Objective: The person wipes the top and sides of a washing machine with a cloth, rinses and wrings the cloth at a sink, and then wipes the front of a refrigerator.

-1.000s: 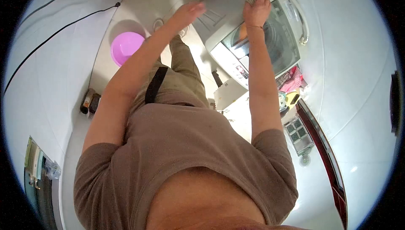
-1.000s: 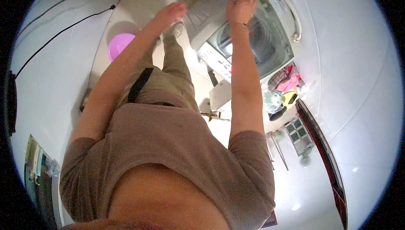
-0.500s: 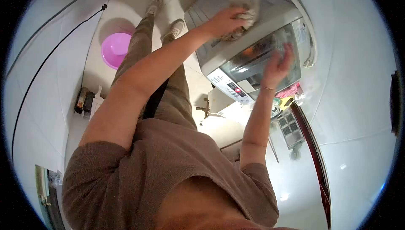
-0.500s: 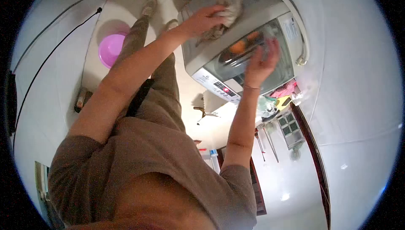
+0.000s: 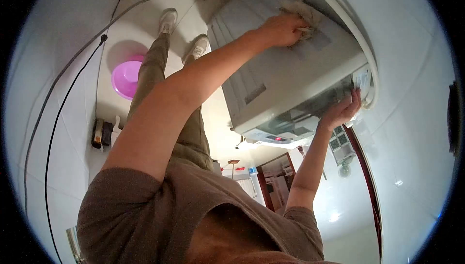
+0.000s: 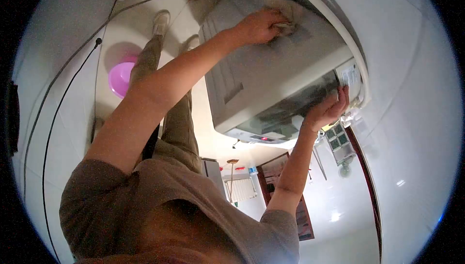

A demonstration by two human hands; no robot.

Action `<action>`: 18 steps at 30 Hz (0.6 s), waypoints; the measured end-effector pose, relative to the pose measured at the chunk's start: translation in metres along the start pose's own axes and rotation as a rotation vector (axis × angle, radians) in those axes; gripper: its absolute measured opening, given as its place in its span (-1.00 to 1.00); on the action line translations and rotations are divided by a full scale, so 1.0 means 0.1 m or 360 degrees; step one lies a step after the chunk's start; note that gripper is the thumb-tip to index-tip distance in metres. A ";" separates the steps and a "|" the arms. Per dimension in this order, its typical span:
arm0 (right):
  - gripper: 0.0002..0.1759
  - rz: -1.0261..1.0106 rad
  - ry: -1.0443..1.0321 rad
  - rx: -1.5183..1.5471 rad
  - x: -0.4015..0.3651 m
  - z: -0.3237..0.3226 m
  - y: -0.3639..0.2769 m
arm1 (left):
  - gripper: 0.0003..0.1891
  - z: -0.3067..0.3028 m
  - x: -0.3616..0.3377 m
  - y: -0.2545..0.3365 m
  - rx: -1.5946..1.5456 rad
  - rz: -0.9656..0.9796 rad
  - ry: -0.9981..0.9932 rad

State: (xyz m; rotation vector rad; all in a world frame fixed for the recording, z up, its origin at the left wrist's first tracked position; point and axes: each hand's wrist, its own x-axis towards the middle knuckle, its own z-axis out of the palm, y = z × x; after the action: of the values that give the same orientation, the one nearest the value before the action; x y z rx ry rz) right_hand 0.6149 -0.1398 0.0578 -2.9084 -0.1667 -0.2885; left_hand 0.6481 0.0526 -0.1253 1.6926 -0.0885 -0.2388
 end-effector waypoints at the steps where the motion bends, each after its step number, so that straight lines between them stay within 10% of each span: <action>1: -0.70 0.0015 -0.0038 -0.0007 0.00 -0.01 -0.01 | -0.64 0.04 0.01 -0.14 -0.0037 -0.0119 0.0016; 5: -0.66 0.0097 -0.0043 0.0074 -0.03 0.01 0.03 | -0.63 -0.06 0.16 -0.56 -0.0112 -0.0519 -0.0220; 12: -0.61 0.0014 -0.0131 0.0120 -0.02 0.01 0.14 | -0.63 0.47 0.49 -2.24 0.0523 -0.0242 -0.0182; 14: -0.61 0.0130 -0.0118 0.0109 -0.02 0.00 0.12 | -0.56 0.35 0.59 -2.23 0.0712 -0.0980 -0.0403; 18: -0.60 0.0252 -0.0052 0.0164 -0.06 0.00 0.07 | -0.60 0.39 0.54 -2.88 0.0928 -0.0626 -0.0441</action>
State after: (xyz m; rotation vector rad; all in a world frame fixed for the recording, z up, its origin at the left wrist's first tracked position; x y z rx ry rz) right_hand 0.6105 -0.1475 0.0556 -2.8043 0.0426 -0.1994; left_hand 0.6693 0.0435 -0.4195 2.2405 -0.0297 -0.8045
